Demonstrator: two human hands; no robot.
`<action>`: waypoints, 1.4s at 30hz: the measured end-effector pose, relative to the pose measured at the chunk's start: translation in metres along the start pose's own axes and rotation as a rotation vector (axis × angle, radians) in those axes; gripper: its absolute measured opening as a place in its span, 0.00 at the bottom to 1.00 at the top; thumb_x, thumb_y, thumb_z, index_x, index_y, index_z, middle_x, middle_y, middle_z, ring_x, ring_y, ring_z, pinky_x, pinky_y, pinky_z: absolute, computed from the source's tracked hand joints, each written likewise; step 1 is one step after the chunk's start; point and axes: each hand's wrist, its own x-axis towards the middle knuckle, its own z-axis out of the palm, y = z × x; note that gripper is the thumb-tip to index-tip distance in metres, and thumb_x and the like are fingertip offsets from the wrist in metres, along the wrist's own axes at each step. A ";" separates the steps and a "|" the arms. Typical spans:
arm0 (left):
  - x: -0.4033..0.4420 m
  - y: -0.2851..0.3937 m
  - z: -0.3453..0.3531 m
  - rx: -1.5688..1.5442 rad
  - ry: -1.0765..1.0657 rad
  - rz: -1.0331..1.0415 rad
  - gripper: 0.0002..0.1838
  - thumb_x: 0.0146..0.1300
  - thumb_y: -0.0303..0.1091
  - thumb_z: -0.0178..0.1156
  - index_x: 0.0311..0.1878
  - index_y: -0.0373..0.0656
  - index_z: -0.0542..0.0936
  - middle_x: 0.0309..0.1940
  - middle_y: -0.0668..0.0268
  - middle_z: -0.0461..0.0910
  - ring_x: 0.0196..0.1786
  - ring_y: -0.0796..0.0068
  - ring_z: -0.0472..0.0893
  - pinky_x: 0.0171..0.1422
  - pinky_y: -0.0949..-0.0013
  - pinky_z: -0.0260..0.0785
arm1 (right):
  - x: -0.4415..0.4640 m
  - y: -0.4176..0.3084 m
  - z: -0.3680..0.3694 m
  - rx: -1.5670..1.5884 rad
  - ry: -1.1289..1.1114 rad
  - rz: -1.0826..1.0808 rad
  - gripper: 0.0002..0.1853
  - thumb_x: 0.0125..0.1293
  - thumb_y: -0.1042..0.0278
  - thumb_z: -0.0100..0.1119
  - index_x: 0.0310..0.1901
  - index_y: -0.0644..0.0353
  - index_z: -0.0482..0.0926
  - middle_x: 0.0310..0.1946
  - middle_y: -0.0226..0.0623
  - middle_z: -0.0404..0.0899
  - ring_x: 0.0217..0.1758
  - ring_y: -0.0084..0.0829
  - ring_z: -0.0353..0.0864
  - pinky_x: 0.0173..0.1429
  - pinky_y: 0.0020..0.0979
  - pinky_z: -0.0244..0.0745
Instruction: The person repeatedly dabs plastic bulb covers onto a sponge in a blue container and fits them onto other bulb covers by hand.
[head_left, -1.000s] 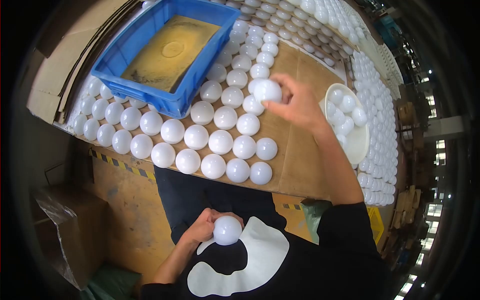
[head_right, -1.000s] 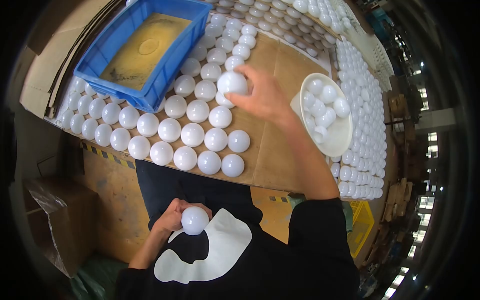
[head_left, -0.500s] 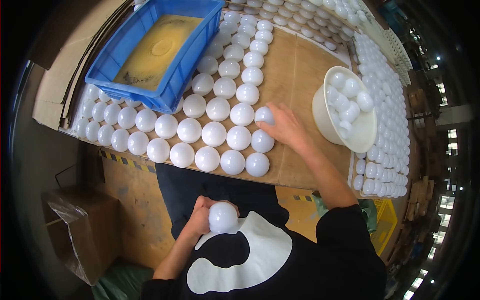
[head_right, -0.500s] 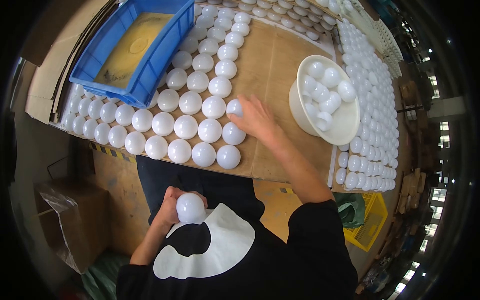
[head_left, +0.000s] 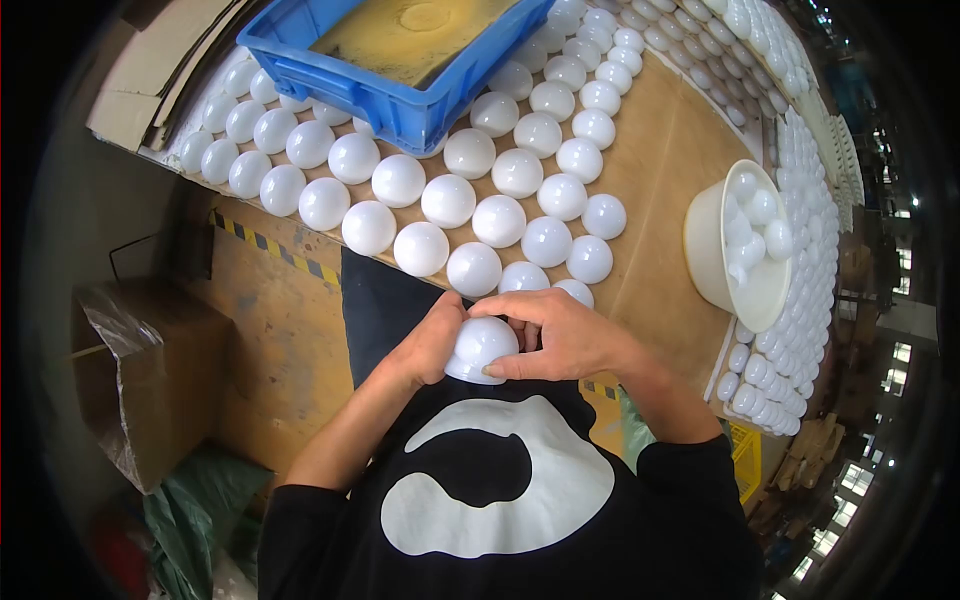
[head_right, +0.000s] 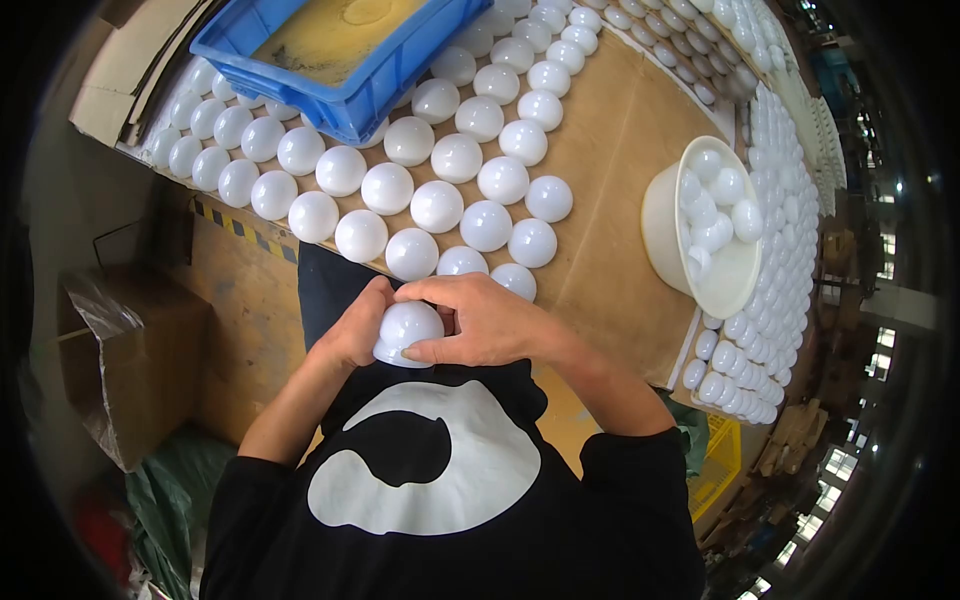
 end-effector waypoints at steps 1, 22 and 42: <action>0.002 -0.012 -0.006 -0.012 0.004 0.007 0.22 0.69 0.39 0.36 0.46 0.29 0.73 0.41 0.51 0.81 0.43 0.64 0.82 0.49 0.64 0.77 | 0.004 0.004 0.001 -0.010 -0.009 0.005 0.30 0.56 0.60 0.72 0.58 0.66 0.74 0.48 0.44 0.80 0.36 0.27 0.81 0.39 0.30 0.77; -0.008 -0.066 -0.049 -0.357 -0.288 0.050 0.19 0.41 0.24 0.42 0.27 0.18 0.79 0.32 0.40 0.83 0.40 0.49 0.83 0.51 0.56 0.76 | 0.259 -0.113 -0.203 -0.858 0.686 -0.192 0.32 0.55 0.52 0.69 0.58 0.64 0.77 0.49 0.53 0.83 0.52 0.47 0.83 0.59 0.39 0.76; -0.018 -0.072 -0.043 -0.296 -0.241 0.022 0.21 0.46 0.25 0.42 0.30 0.24 0.85 0.32 0.48 0.86 0.40 0.58 0.83 0.57 0.66 0.72 | 0.279 -0.098 -0.208 -1.033 0.517 -0.040 0.30 0.49 0.56 0.72 0.53 0.65 0.81 0.47 0.52 0.83 0.50 0.44 0.83 0.55 0.38 0.77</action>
